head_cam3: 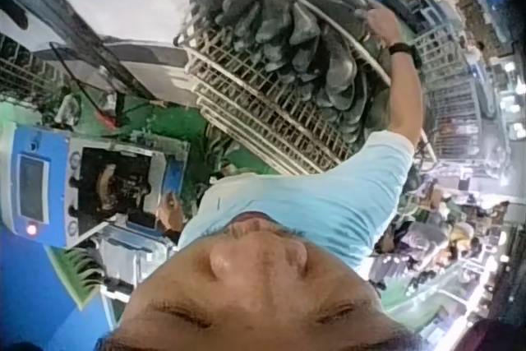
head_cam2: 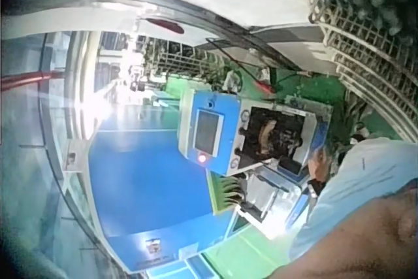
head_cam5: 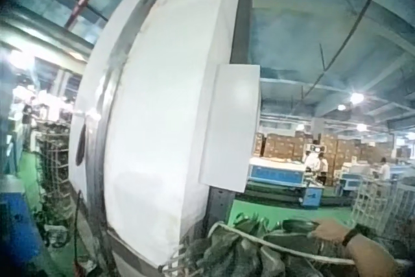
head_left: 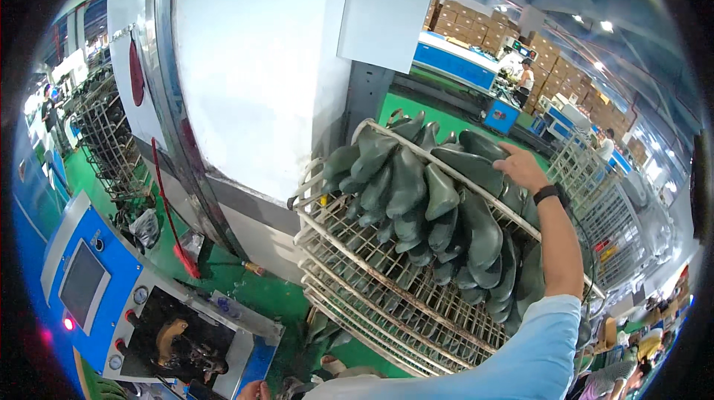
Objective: Lasting shoes using a manufacturing machine in a factory.
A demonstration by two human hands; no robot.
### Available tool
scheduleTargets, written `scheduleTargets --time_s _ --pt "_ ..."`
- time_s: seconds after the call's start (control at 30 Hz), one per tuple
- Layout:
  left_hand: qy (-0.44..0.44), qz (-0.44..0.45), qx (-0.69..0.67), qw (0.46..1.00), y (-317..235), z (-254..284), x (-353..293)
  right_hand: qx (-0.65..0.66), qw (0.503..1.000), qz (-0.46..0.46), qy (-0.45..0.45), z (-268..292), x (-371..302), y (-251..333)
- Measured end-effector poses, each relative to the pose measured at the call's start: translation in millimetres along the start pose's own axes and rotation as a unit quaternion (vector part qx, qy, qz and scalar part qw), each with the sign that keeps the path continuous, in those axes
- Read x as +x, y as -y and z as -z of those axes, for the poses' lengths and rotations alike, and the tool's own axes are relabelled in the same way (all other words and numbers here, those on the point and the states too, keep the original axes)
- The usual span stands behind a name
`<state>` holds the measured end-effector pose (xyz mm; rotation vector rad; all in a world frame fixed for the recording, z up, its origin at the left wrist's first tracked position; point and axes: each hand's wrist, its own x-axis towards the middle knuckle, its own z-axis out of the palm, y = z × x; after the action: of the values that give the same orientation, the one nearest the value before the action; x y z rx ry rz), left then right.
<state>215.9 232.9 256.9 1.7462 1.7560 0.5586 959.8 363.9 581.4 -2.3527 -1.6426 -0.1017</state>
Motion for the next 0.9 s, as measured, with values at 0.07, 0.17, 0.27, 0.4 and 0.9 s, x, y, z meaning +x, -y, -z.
scheduleTargets --time_s 0.07,0.17,0.27,0.4,0.9 --pt "0.003 -0.002 0.007 1.0 -1.6 0.4 6.5 0.13 0.989 -0.008 -0.069 2.4 1.1 -9.7" --pt "0.013 0.036 0.002 0.999 3.9 -6.0 16.9 0.228 0.969 -0.083 -0.043 8.5 -1.3 -24.3" --pt "0.032 0.085 0.06 0.994 15.4 -19.2 24.7 0.222 0.969 -0.092 0.057 12.6 1.3 -33.6" --pt "0.048 0.033 -0.004 0.998 24.2 -28.2 31.8 0.024 0.992 0.023 0.123 6.6 12.9 -28.2" --pt "-0.005 0.068 0.008 0.998 -7.6 -10.9 5.6 0.111 0.972 -0.158 0.133 10.3 30.6 -16.1"
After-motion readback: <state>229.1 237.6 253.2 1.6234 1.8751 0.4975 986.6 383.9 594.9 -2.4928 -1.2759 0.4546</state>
